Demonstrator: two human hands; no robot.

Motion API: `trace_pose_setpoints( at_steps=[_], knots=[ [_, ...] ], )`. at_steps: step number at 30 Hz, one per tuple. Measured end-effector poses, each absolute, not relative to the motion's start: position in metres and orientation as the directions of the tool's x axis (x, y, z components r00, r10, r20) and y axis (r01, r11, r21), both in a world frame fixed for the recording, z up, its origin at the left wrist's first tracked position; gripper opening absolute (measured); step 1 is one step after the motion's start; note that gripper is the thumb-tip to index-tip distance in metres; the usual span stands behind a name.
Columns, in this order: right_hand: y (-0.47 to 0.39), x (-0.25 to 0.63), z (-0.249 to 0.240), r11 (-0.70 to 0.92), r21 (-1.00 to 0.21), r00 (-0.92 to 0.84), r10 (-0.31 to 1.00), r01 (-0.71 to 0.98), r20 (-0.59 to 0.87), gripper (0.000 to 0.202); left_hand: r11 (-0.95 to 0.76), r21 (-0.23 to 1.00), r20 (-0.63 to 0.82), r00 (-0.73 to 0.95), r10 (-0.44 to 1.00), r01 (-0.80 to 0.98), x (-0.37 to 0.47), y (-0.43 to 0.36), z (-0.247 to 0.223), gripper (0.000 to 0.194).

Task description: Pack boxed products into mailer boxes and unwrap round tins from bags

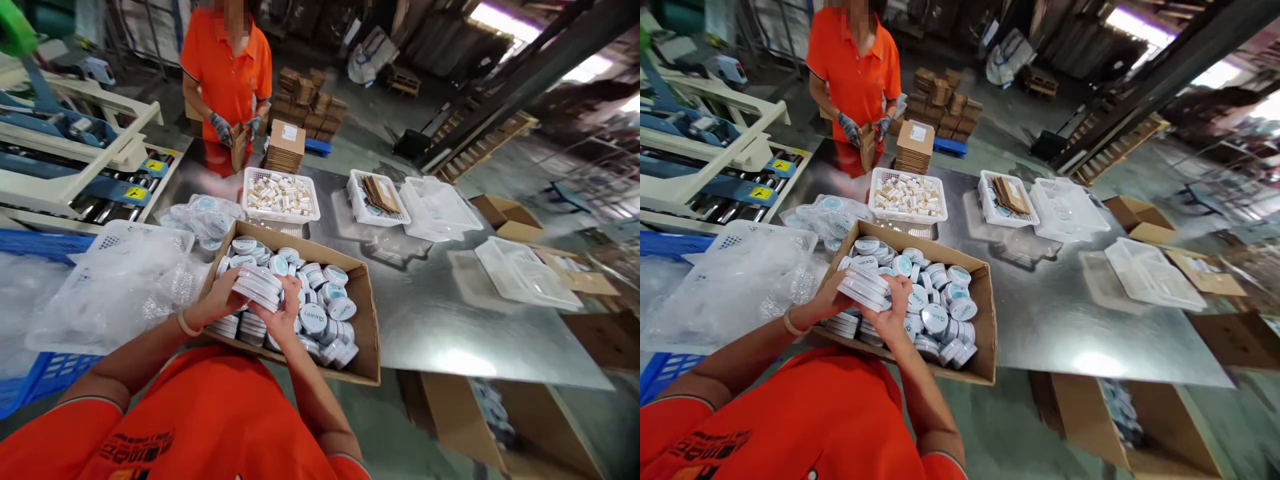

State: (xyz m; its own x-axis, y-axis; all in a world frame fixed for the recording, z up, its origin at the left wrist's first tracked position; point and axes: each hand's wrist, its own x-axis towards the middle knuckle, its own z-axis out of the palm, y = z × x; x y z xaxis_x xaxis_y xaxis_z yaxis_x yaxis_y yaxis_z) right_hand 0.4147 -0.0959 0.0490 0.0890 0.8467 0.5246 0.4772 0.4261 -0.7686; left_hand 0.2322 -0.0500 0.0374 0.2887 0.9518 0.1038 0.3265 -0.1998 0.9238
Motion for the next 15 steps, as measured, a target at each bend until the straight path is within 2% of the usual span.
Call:
trace_pose_setpoints(
  at_steps=[2,5,9,13,15],
  knots=[
    [-0.089,0.423,0.037,0.453,-0.659,0.034,0.809,0.601,0.587,0.043,-0.256,0.892,0.166,0.258,0.952,0.372,0.229,-0.047,0.033,0.046],
    [-0.084,0.433,0.029,0.483,-0.487,-0.132,0.795,0.728,0.592,0.037,-0.273,0.845,0.196,0.21,0.958,0.459,0.231,-0.048,0.028,0.066],
    [-0.083,0.426,0.039,0.375,-0.284,-0.225,0.867,0.883,0.444,0.04,-0.284,0.77,0.177,0.236,0.955,0.571,0.248,-0.058,0.028,0.075],
    [-0.072,0.41,0.052,0.226,-0.094,-0.189,0.935,0.97,0.299,0.019,-0.347,0.722,0.192,0.309,0.932,0.599,0.265,-0.062,0.031,0.078],
    [-0.064,0.407,0.054,0.214,-0.055,-0.189,0.938,0.975,0.291,0.022,-0.348,0.739,0.178,0.33,0.927,0.577,0.266,-0.055,0.035,0.081]
  ],
)
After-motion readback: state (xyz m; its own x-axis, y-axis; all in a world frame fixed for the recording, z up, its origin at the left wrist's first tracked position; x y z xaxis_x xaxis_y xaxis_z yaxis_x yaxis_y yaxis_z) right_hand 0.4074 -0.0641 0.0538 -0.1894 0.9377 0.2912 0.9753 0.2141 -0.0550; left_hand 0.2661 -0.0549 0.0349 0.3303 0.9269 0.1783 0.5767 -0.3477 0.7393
